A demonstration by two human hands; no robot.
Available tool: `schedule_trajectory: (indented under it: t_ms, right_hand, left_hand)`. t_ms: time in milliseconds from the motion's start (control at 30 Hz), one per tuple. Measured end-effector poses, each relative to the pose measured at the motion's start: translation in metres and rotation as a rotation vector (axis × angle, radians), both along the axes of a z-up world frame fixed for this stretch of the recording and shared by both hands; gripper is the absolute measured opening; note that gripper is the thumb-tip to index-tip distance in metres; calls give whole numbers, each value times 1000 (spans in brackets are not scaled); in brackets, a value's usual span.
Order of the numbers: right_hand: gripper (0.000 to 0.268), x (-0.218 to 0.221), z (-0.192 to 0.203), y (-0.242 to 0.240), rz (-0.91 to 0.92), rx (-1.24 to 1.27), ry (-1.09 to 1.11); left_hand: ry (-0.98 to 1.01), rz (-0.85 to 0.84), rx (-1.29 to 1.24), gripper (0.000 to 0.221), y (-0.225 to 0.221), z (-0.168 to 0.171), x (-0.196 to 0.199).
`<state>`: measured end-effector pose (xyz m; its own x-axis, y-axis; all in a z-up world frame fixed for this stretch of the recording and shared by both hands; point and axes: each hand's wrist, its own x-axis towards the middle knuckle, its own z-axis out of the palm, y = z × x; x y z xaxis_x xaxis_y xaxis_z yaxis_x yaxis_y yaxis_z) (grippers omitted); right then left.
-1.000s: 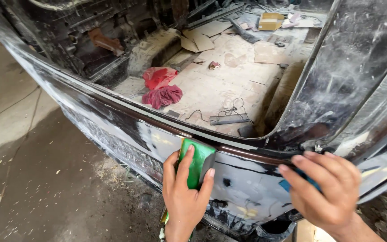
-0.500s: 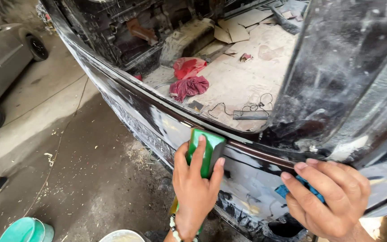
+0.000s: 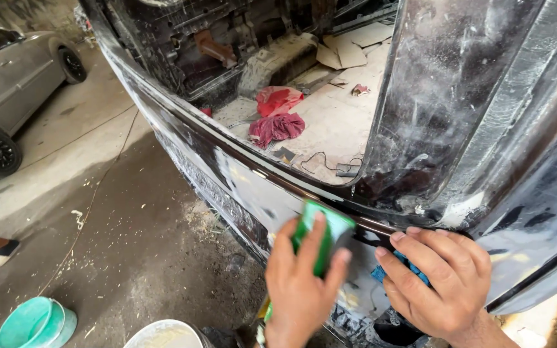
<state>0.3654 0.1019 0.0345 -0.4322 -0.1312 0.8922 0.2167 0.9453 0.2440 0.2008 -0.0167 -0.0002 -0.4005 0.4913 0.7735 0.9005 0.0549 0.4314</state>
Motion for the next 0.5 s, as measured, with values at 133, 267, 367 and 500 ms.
schedule_trajectory:
  t_ms: [133,267,367,500]
  right_hand:
    - [27,2,0,0,-1,-26,-1]
    - [28,1,-1,0,10,-14,-3]
    - [23,3,-2,-1,-4,-39,11]
    - [23,-3,0,2,7,-2,25]
  left_hand:
    - [-146,75,2,57,4,-2,-5]
    - [-53,-57,28,62,2,-4,17]
    - [-175,13,26,59,7,-5,1]
    - [-119,66,48,62,10,-5,6]
